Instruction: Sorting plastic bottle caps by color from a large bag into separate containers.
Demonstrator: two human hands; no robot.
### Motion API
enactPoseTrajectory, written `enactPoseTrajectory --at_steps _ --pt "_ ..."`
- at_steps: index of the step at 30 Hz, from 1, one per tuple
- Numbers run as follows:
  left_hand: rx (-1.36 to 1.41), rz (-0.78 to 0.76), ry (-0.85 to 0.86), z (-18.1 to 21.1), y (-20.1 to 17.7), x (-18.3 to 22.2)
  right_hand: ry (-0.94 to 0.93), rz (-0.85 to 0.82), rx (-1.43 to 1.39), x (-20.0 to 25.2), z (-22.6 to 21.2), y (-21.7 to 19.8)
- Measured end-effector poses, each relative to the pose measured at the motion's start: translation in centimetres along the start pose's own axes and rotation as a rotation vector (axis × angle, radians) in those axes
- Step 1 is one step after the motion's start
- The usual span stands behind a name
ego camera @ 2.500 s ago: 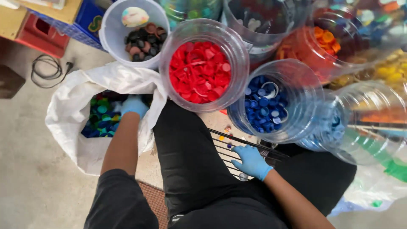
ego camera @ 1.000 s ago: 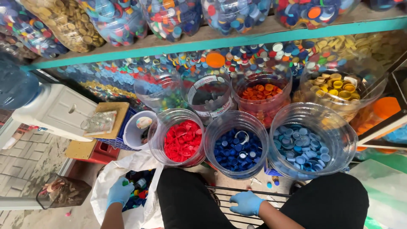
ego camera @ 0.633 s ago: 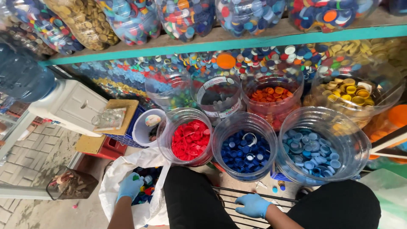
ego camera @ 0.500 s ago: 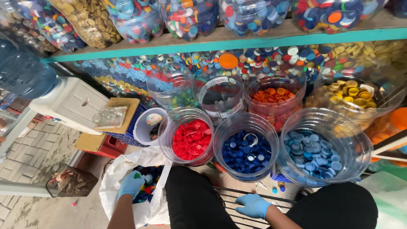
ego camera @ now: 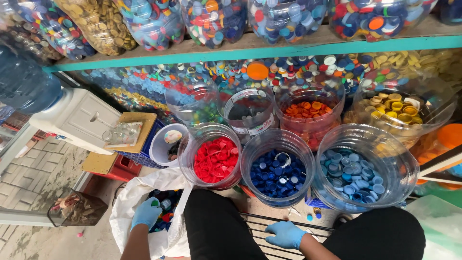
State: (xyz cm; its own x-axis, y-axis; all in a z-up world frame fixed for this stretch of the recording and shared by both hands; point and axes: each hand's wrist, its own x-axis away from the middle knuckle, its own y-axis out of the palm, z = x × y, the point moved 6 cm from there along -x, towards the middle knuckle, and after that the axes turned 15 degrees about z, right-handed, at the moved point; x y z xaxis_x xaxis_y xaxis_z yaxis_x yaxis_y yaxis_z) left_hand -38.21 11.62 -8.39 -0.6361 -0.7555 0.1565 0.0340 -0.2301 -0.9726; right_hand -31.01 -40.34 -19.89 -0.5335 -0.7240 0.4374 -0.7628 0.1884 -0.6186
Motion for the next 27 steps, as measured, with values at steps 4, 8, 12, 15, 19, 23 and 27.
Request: enactPoseTrajectory --at_steps 4,8,12,15,19,23,27 --pt "-0.019 -0.005 0.007 0.3 -0.4 0.5 0.021 -0.04 -0.007 0.7 -0.7 -0.8" --pt "-0.031 -0.021 0.005 0.3 -0.3 0.5 -0.003 0.004 0.035 0.0 0.2 0.0" --pt "0.007 -0.001 0.006 0.3 -0.8 0.7 0.01 -0.031 -0.011 0.2 -0.3 -0.4" --pt "0.004 0.005 0.016 0.5 -0.7 0.7 0.021 -0.058 -0.008 0.6 -0.6 -1.0" --pt "-0.007 0.029 0.049 -0.1 -0.4 0.5 0.014 -0.031 0.003 0.2 -0.2 -0.2" --pt "-0.007 0.035 0.072 0.4 -1.2 0.9 0.026 -0.071 -0.032 0.7 -0.9 -1.0" --pt "0.001 0.025 0.023 0.7 -1.7 1.9 0.032 -0.036 0.017 0.9 -0.6 -0.8"
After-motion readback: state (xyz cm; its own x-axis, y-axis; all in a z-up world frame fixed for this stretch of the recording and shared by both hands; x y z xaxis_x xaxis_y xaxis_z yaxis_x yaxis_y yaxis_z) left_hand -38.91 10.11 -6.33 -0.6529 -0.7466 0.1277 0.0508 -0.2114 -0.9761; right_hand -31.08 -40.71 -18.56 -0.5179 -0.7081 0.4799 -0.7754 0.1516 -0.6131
